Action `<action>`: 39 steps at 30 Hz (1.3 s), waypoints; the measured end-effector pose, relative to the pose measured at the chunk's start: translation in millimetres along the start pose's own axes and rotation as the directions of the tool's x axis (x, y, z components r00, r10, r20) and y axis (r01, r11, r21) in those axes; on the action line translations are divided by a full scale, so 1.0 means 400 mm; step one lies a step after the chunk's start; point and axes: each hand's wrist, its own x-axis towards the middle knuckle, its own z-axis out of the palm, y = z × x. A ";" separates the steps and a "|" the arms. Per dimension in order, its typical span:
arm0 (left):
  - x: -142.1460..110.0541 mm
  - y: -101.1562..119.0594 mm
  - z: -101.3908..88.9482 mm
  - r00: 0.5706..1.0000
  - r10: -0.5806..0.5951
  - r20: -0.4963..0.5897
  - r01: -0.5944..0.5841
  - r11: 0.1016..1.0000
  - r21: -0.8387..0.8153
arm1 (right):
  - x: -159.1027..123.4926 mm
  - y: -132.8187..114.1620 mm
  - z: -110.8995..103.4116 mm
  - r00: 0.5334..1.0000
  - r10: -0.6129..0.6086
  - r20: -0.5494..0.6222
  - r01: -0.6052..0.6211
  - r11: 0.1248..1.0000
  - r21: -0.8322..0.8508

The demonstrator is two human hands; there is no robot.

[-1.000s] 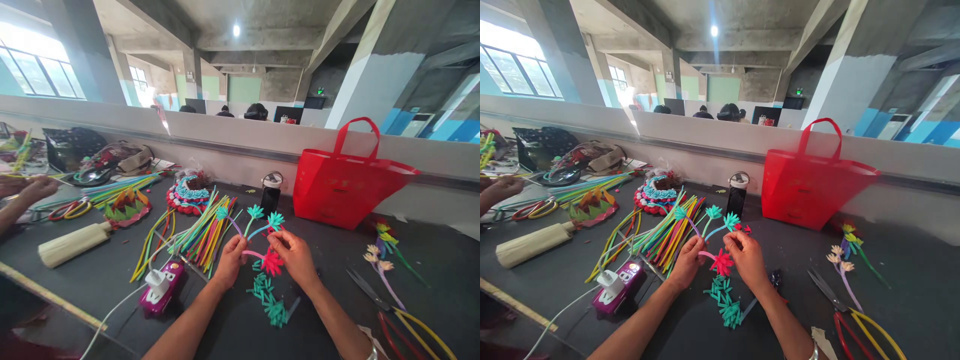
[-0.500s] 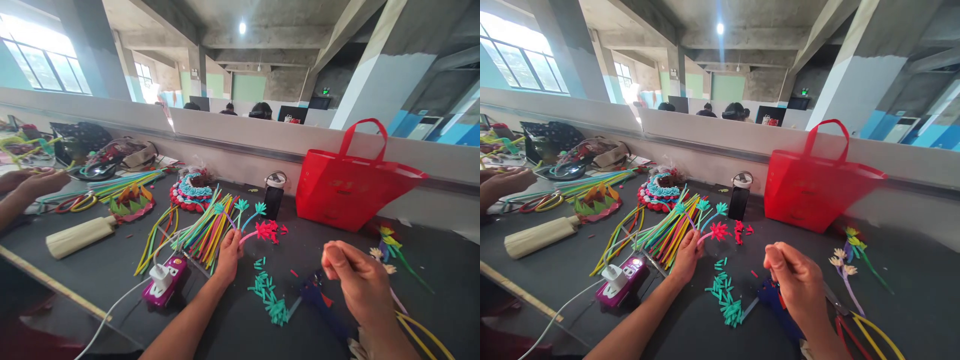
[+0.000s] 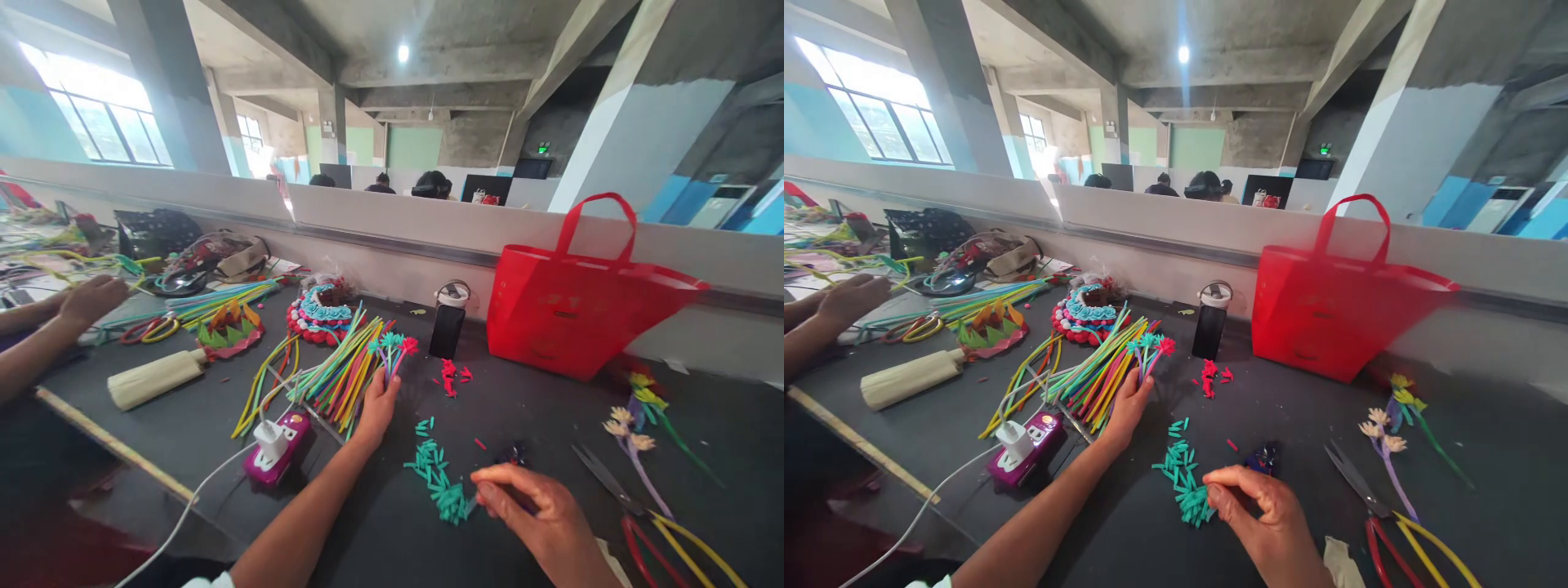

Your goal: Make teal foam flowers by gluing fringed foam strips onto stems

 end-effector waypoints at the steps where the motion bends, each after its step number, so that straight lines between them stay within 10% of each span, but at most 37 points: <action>1: 0.002 -0.004 0.003 1.000 0.023 -0.015 -0.023 0.998 0.050 | -0.008 0.008 0.006 0.999 0.022 0.033 -0.022 1.000 0.008; 10: 0.041 -0.013 0.039 0.990 0.142 0.018 -0.133 0.866 0.483 | -0.063 0.109 0.096 0.942 0.128 0.310 -0.139 0.990 0.013; 20: 0.080 -0.017 0.074 0.995 0.060 0.084 -0.103 0.504 0.858 | -0.068 0.159 0.145 0.909 0.177 0.378 -0.200 0.979 0.022; 29: 0.035 -0.004 0.044 0.974 -0.053 0.219 -0.204 0.211 0.956 | -0.068 0.183 0.157 0.909 0.160 0.384 -0.163 0.986 -0.025; 39: 0.012 0.091 -0.024 0.985 0.007 0.173 -0.173 0.078 0.982 | -0.070 0.183 0.151 0.897 0.189 0.399 -0.190 0.981 -0.037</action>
